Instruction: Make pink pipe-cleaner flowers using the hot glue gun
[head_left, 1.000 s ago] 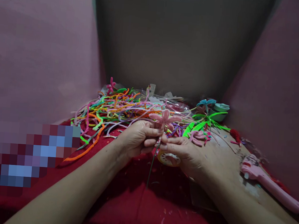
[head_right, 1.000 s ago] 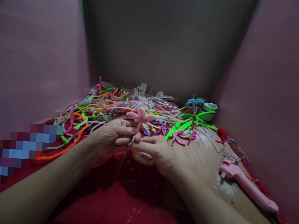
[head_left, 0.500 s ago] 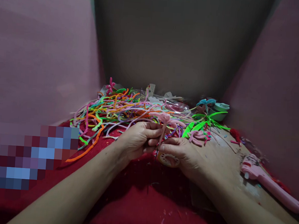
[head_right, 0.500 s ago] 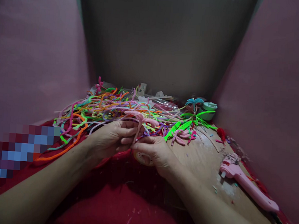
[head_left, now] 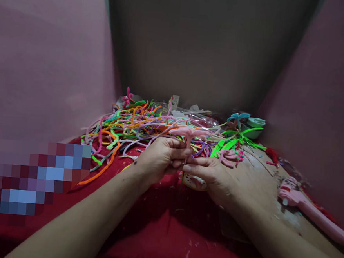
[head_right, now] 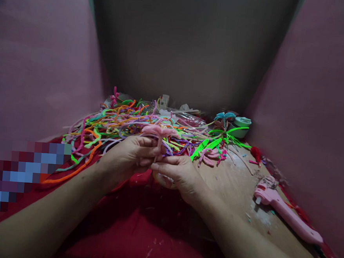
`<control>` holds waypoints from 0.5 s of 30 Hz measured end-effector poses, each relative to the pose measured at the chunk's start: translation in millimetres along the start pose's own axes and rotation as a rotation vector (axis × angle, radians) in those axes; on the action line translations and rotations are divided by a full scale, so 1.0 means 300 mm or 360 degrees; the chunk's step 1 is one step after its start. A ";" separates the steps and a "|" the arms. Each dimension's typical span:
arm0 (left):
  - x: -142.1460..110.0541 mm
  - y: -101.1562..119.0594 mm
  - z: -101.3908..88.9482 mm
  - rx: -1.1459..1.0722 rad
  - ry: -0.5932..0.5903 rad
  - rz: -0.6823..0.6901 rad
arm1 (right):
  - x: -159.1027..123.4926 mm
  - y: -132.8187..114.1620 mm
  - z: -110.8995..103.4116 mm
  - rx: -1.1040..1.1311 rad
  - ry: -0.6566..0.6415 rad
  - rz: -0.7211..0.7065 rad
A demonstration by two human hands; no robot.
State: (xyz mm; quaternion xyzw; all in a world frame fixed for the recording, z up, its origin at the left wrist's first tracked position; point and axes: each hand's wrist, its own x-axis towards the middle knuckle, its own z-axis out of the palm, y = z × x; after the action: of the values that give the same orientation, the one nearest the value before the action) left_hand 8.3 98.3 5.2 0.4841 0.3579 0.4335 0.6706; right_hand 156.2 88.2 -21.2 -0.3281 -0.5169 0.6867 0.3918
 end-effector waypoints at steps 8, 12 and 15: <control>-0.012 0.020 -0.004 -0.0017 -0.0301 0.0103 | -0.002 0.008 0.005 0.0095 0.0039 -0.0008; -0.012 0.018 -0.006 -0.0093 -0.0341 0.0032 | 0.006 0.025 0.000 0.0170 0.0012 -0.0030; -0.005 0.013 -0.016 -0.0175 -0.0391 -0.0016 | 0.003 0.036 -0.002 0.0158 -0.0052 -0.0050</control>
State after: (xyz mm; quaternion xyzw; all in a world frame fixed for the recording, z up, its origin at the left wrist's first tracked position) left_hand 2.5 99.0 7.7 0.4942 0.2511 0.3866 0.7371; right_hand 154.0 87.4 -31.8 -0.2890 -0.4937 0.7105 0.4099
